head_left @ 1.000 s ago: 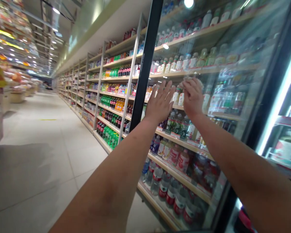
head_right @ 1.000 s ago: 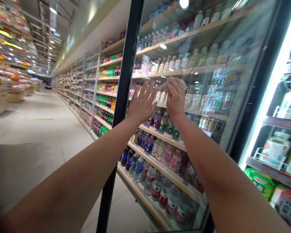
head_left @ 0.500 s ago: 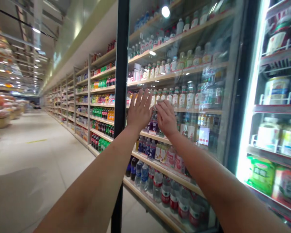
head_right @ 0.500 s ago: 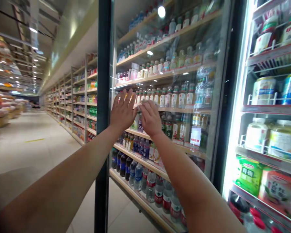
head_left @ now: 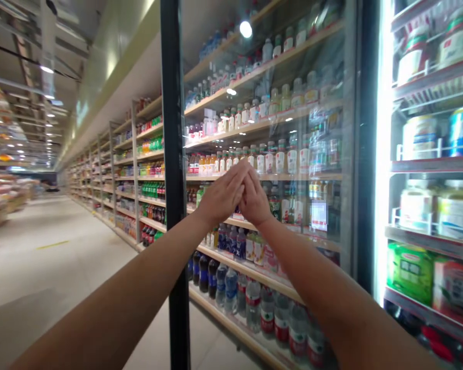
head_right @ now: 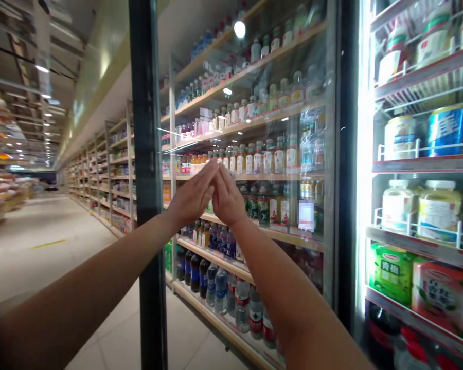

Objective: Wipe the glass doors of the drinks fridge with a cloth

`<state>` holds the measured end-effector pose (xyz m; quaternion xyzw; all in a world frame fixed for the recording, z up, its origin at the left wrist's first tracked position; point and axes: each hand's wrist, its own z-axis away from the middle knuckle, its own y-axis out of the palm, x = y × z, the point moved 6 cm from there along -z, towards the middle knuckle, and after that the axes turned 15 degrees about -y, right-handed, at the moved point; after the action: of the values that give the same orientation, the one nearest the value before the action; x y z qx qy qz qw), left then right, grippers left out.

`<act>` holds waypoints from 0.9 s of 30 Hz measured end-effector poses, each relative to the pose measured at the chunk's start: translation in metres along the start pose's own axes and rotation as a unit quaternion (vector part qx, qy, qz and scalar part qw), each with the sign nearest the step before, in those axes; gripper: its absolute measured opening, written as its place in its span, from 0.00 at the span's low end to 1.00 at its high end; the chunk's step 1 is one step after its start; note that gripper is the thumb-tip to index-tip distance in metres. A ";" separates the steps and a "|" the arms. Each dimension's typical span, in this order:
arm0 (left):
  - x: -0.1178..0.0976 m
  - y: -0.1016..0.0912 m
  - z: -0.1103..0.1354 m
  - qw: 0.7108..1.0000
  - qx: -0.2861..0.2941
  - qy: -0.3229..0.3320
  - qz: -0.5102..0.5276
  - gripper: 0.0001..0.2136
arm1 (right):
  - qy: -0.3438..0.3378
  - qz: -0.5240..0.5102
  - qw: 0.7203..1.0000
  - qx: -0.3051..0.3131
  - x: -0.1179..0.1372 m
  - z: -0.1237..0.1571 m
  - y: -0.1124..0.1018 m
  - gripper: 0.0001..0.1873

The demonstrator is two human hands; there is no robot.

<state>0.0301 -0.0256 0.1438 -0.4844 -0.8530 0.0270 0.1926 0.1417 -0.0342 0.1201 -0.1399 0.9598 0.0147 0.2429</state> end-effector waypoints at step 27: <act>0.001 0.013 0.029 0.988 0.024 0.035 -0.151 0.21 | 0.067 0.153 0.984 0.055 0.023 0.078 -0.009 0.29</act>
<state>0.0301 -0.0143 0.1145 -0.3458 -0.9083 0.0007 0.2354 0.1610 -0.0411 0.0412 0.0216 0.9833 -0.0100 0.1804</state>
